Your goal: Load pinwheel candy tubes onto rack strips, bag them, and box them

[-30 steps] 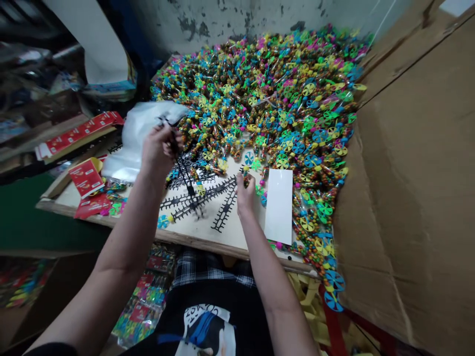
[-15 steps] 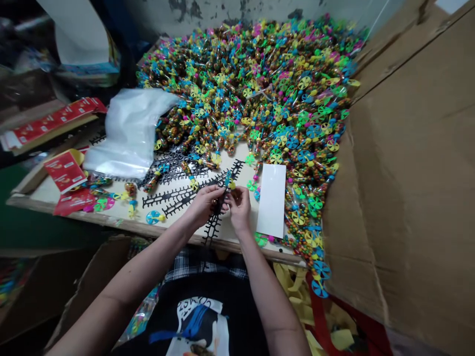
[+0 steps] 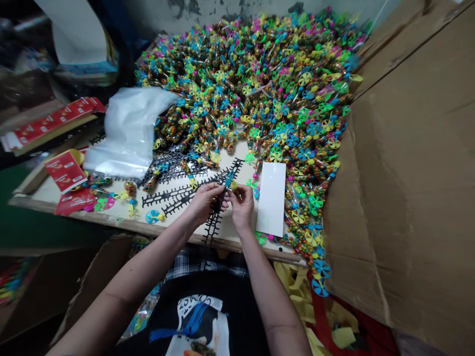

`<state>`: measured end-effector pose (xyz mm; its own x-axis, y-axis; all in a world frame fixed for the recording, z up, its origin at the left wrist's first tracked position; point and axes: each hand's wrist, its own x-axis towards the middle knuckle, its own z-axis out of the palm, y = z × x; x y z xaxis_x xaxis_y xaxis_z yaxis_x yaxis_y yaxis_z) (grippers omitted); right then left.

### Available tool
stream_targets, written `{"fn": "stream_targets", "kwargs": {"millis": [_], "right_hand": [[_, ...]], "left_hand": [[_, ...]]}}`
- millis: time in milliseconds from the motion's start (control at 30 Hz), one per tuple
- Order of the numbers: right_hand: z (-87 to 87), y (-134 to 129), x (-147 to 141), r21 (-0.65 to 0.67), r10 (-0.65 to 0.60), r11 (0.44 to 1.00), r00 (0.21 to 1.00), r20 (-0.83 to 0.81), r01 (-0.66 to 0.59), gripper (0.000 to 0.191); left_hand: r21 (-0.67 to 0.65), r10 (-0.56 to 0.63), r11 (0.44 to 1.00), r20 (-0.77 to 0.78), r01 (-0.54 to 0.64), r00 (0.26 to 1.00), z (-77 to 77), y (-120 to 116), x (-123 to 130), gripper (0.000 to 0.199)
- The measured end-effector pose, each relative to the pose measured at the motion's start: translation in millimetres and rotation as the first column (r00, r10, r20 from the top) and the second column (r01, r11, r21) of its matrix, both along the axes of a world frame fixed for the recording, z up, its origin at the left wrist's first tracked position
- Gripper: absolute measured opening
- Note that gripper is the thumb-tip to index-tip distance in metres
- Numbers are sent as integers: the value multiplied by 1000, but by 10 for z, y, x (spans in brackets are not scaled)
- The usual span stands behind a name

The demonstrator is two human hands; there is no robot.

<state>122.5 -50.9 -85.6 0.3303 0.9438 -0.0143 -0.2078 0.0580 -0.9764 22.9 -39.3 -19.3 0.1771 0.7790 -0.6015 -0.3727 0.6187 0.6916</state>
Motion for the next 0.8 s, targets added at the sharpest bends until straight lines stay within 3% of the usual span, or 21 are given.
{"fn": "stream_targets", "kwargs": {"millis": [100,233,400,533,600,700,733,800], "right_hand": [[1,5,15,-14,-5,1000,1000,-12,5,31],[41,0,2,-76,91,992,991,-94,-98,35],[72,-30,-26,-122,115,984,984,-134,-131,33],[-12,-25,9,-117,115,985,988,-99,-127,26],[-84,5,55,-85,80,993,996,-37,-83,25],[-197,64,133,-33,-2,999,1000,19,2,29],[-232,79,158,-23,-20,1000,1000,10,20,31],[-298,95,202,-30,-33,999,999,-25,33,37]], "left_hand": [[-1,-10,1000,-4,10,1000,-26,-10,-2,29],[1,-39,999,1,39,999,-33,-25,8,28],[-1,-28,1000,-10,28,1000,-58,-40,50,26],[21,-29,999,-15,29,999,-136,-68,101,27],[65,-82,994,-38,85,996,-171,-35,96,25],[195,-172,957,-220,216,960,-193,170,-30,15],[251,-152,937,-330,241,932,-193,283,-113,10],[365,-1,895,-573,257,819,-191,549,-327,6]]}}
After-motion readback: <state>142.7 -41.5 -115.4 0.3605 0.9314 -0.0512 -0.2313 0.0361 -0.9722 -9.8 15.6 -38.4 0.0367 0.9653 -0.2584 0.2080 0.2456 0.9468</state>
